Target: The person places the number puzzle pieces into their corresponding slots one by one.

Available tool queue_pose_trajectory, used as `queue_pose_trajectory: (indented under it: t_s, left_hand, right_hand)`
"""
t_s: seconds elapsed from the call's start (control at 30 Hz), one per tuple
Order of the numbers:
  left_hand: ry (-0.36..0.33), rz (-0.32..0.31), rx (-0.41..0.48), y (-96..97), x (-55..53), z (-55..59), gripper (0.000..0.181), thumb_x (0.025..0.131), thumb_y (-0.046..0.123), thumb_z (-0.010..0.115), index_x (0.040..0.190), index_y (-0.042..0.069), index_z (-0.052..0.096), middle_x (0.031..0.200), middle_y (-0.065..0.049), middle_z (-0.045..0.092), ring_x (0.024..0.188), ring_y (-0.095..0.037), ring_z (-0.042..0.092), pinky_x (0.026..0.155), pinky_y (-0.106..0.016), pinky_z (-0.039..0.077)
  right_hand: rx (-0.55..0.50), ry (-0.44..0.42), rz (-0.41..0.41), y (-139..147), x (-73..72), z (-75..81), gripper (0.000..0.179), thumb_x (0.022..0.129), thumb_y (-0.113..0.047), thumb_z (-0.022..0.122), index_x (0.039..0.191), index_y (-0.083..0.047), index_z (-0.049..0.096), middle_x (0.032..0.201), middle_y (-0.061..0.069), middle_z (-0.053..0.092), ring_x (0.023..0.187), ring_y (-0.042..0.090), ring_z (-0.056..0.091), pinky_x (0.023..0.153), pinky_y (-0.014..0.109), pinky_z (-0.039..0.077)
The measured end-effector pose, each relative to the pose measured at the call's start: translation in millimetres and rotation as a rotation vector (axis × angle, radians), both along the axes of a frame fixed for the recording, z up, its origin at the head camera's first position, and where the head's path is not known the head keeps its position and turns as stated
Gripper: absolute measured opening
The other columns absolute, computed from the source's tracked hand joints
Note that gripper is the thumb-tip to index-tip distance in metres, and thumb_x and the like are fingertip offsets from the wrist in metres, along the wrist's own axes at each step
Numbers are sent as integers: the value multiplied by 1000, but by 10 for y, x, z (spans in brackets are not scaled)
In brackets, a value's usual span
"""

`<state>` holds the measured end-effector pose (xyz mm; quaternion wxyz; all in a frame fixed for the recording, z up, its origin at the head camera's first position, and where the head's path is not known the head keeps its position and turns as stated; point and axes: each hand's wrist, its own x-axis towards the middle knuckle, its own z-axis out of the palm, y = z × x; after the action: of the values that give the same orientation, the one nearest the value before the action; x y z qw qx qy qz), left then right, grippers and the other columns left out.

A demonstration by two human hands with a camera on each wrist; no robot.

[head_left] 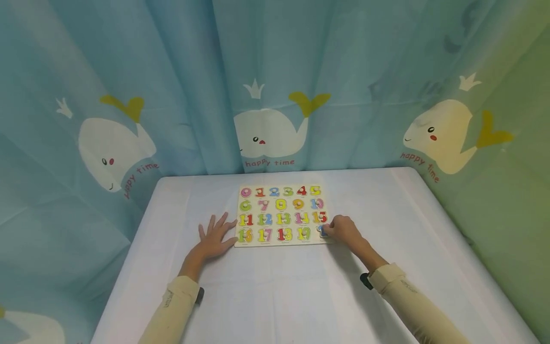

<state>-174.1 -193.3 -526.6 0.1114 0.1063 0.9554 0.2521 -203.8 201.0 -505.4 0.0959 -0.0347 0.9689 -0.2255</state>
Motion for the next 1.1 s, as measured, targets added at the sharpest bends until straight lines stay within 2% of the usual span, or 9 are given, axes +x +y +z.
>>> queue_pose_trajectory:
  t_s: [0.13,0.43,0.67,0.9,1.0,1.1]
  left_hand:
    - [7,-3,7,2,-10,-26,60,91,44,54,142,14,43,155,-16,14,138,-44,-6,97,-68,-15]
    - [-5,-7,5,-2,-29,-13,60,92,44,53,143,15,41,155,-15,13,138,-44,-7,97,-67,-16]
    - [-15,-6,-3,-7,-25,-13,60,92,44,53,143,15,41,155,-15,12,138,-44,-8,97,-67,-18]
    - [-25,-3,-6,-10,-6,17,60,92,43,53,144,15,40,156,-15,11,138,-44,-8,97,-66,-18]
    - [-22,0,7,-2,-6,29,60,92,42,54,143,14,40,155,-16,12,138,-44,-8,97,-66,-18]
    - [-12,-4,19,18,-8,18,60,92,41,54,143,13,41,155,-16,13,138,-45,-7,97,-67,-17]
  right_hand:
    - [7,11,-4,-67,19,-6,22,82,-17,65,71,2,61,56,3,51,51,13,43,45,23,32]
    - [24,-42,-14,-153,31,81,20,82,-14,64,74,2,57,56,3,47,51,13,39,46,23,29]
    - [58,-212,-20,-151,-51,120,24,88,-20,64,88,3,57,64,6,52,55,16,48,47,23,37]
    - [55,-334,-27,-177,-125,182,25,88,-23,66,85,0,56,65,6,55,51,14,49,45,22,39]
    - [48,-337,-39,-179,-130,170,24,88,-22,66,86,0,58,65,6,56,52,14,49,46,21,39]
    - [18,-247,-28,-150,-67,126,24,88,-22,68,88,1,59,67,5,56,55,14,49,48,22,40]
